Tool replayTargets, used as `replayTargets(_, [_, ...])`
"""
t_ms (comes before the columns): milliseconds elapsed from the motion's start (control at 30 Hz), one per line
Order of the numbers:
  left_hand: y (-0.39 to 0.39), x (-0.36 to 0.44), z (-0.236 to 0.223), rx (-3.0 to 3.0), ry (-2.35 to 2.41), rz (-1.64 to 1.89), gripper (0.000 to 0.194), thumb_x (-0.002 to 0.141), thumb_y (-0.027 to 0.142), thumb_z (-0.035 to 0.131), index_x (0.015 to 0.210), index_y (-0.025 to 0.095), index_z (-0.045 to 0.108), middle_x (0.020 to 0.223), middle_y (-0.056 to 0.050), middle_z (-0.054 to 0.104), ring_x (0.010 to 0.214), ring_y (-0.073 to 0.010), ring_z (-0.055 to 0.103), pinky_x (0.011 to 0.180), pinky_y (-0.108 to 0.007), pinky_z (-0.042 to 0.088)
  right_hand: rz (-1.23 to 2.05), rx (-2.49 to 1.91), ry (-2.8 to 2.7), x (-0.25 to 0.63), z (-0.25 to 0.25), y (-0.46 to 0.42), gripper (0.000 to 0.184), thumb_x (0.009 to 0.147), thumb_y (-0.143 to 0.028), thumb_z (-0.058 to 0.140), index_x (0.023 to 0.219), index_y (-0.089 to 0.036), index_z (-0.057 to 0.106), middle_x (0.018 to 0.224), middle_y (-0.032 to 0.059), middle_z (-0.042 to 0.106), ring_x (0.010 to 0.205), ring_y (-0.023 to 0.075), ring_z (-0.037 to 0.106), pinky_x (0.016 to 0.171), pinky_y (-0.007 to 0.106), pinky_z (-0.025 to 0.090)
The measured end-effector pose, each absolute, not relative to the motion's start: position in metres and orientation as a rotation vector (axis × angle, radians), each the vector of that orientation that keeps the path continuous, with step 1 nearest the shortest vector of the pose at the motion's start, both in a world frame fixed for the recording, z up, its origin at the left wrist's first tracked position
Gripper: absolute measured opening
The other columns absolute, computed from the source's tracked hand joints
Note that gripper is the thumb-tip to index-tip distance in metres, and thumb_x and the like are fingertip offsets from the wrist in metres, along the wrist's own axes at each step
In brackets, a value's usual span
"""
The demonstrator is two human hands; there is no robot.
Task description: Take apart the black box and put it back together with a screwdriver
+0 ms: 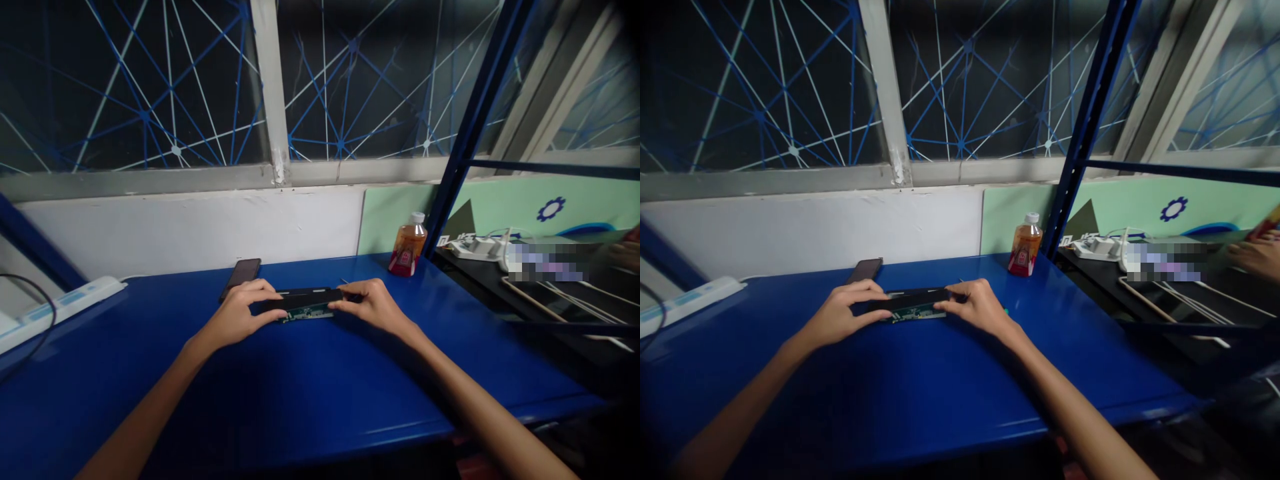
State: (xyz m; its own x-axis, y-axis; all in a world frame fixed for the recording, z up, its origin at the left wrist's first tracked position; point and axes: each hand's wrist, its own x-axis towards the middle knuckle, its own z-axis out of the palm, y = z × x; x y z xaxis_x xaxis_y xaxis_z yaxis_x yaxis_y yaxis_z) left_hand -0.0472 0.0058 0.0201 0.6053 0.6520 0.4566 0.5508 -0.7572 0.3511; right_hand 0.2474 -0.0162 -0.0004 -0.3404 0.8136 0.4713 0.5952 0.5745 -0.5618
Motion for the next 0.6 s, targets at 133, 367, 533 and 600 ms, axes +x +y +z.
replayTargets(133, [0.005,-0.043,0.017,2.657,1.008,0.9,0.023,0.086,0.042,0.06,0.094,0.024,0.073,0.093,-0.004,0.07,0.084,-0.019,0.063,0.077,-0.036,0.051,0.511,-1.137,-2.059,0.251,0.008,-0.02,0.046,0.08,-0.054,0.063,0.055,-0.016,0.058,0.053,-0.0023,0.053,0.051,0.0087,0.042,0.048,0.024,0.029])
replayTargets(367, [0.002,-0.037,0.009,2.724,0.95,0.779,0.025,0.09,0.04,0.056,0.097,0.024,0.074,0.093,-0.003,0.074,0.088,-0.0201,0.065,0.08,-0.037,0.051,1.101,-1.172,-2.063,0.261,0.007,-0.018,0.045,0.078,-0.054,0.065,0.055,-0.017,0.053,0.05,-0.0017,0.057,0.043,0.0087,0.053,0.041,0.021,0.036])
replayTargets(533, [-0.002,-0.031,0.001,2.919,0.868,0.628,0.028,0.096,0.033,0.046,0.1,0.025,0.072,0.093,-0.002,0.075,0.08,-0.0201,0.065,0.083,-0.041,0.047,1.235,-1.218,-2.082,0.265,0.002,-0.016,0.046,0.079,-0.057,0.063,0.058,-0.016,0.057,0.051,-0.0006,0.06,0.04,0.008,0.053,0.038,0.02,0.038])
replayTargets(600, [-0.002,-0.029,-0.001,2.956,0.855,0.577,0.029,0.097,0.03,0.044,0.098,0.024,0.072,0.092,-0.002,0.074,0.079,-0.0198,0.065,0.085,-0.041,0.045,1.22,-1.243,-2.114,0.265,-0.001,-0.015,0.047,0.079,-0.058,0.062,0.058,-0.016,0.058,0.051,-0.0004,0.059,0.04,0.0082,0.053,0.038,0.021,0.039])
